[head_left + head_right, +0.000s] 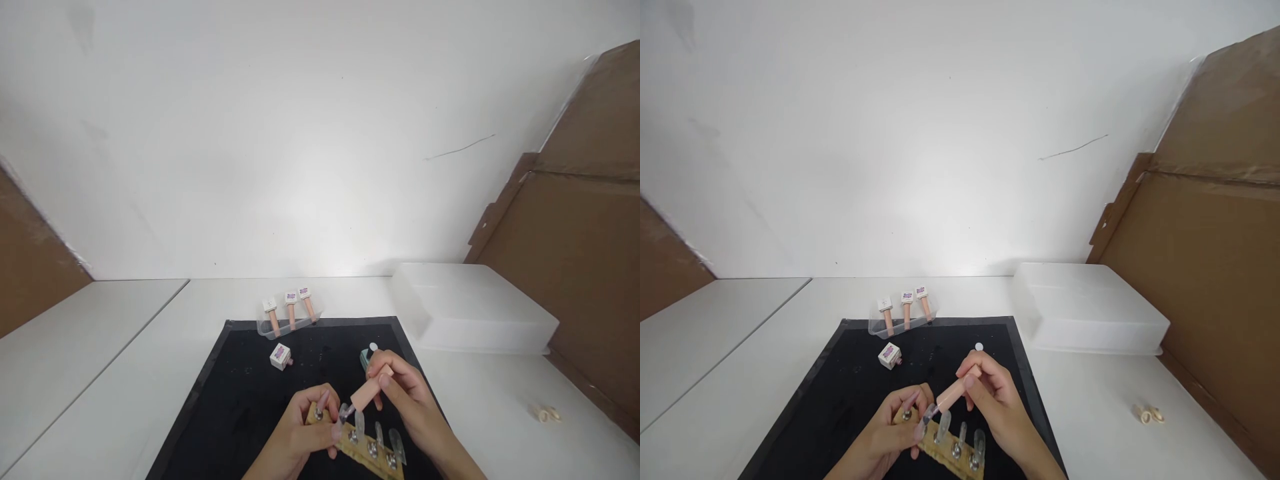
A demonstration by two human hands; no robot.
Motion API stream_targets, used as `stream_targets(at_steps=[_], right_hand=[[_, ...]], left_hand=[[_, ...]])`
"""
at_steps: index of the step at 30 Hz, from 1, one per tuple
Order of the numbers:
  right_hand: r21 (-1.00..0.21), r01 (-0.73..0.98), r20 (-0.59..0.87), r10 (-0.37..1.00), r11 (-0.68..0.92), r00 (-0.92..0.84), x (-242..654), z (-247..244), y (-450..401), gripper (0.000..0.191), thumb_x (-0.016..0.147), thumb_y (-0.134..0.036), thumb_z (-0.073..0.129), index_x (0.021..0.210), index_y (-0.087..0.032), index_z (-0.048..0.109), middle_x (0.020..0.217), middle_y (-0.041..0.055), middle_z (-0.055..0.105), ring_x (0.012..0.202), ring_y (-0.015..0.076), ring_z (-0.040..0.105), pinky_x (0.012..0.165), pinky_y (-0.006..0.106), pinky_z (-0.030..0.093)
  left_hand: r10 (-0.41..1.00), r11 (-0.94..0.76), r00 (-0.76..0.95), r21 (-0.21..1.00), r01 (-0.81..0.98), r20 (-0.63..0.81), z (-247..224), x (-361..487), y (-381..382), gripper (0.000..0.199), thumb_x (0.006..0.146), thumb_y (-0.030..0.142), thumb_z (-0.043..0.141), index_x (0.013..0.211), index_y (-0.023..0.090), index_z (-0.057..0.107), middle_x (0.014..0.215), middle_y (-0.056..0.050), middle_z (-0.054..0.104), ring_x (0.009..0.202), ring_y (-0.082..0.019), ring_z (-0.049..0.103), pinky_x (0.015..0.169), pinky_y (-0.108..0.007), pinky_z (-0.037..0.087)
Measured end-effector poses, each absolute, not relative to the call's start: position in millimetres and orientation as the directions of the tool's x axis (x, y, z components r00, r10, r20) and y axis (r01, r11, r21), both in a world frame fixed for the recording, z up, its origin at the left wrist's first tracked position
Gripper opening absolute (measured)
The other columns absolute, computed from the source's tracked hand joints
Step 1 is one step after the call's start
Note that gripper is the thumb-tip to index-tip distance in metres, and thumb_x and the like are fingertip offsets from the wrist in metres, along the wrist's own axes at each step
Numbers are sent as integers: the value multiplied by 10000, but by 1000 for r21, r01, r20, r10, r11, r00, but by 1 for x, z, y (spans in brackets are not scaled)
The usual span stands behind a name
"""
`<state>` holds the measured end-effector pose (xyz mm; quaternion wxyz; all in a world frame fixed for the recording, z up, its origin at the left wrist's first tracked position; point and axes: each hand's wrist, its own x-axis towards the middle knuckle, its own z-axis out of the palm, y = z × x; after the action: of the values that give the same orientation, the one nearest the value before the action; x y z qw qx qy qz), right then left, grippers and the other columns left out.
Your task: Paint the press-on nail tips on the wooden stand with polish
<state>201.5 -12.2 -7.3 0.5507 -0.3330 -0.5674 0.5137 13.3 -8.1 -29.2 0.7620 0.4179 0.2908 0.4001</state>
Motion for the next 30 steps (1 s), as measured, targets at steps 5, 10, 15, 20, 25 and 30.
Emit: stream_targets(at_steps=[5, 10, 15, 20, 25, 30], right_hand=[[-953, -175, 273, 950, 247, -150, 202, -9, -12, 251, 891, -451, 548, 827, -218, 615, 670, -35, 470, 529, 111, 457, 528, 244, 360], [-956, -156, 267, 956, 247, -118, 203, -10, -11, 260, 884, -457, 557, 815, -215, 619, 638, -44, 460, 512, 108, 461, 525, 242, 361], [-953, -191, 249, 966, 233, -64, 202, -13, -8, 273, 866, -462, 581, 802, -201, 628, 645, -33, 493, 503, 106, 463, 505, 240, 374], [-927, -356, 132, 991, 117, -18, 202, -14, -6, 283, 819, -477, 637, 823, -194, 630, 571, -31, 504, 489, 117, 447, 454, 228, 384], [-882, -468, 93, 994, 59, -49, 203, -7, -10, 258, 766, -419, 718, 854, -188, 644, 578, -16, 536, 511, 127, 462, 436, 219, 394], [-903, -421, 124, 991, 90, -53, 205, -3, -11, 234, 740, -381, 749, 848, -206, 639, 585, -26, 547, 494, 120, 449, 445, 224, 388]], left_hand=[[847, 338, 520, 866, -369, -109, -26, 12, -10, 285, 517, 303, 828, 585, 145, 601, 615, 26, 483, 494, -70, 444, 406, -172, 375], [843, 352, 519, 876, -330, -143, -18, 10, -13, 301, 524, 315, 831, 604, 149, 594, 628, 19, 501, 524, -79, 447, 438, -179, 376], [853, 342, 497, 891, -299, -161, -14, 8, -15, 301, 542, 315, 822, 606, 147, 581, 637, 21, 502, 527, -77, 431, 457, -186, 374], [864, 318, 481, 903, -289, -150, -21, 5, -15, 332, 505, 337, 830, 611, 157, 573, 653, 28, 493, 532, -88, 441, 453, -202, 365], [919, 162, 390, 957, -240, -58, -25, 3, -14, 288, 569, 308, 801, 620, 167, 556, 709, 45, 460, 559, -81, 427, 515, -214, 359], [953, -39, 294, 990, -136, 78, -32, 2, -9, 260, 617, 337, 764, 698, 177, 575, 729, 49, 427, 581, -87, 371, 539, -218, 299]])
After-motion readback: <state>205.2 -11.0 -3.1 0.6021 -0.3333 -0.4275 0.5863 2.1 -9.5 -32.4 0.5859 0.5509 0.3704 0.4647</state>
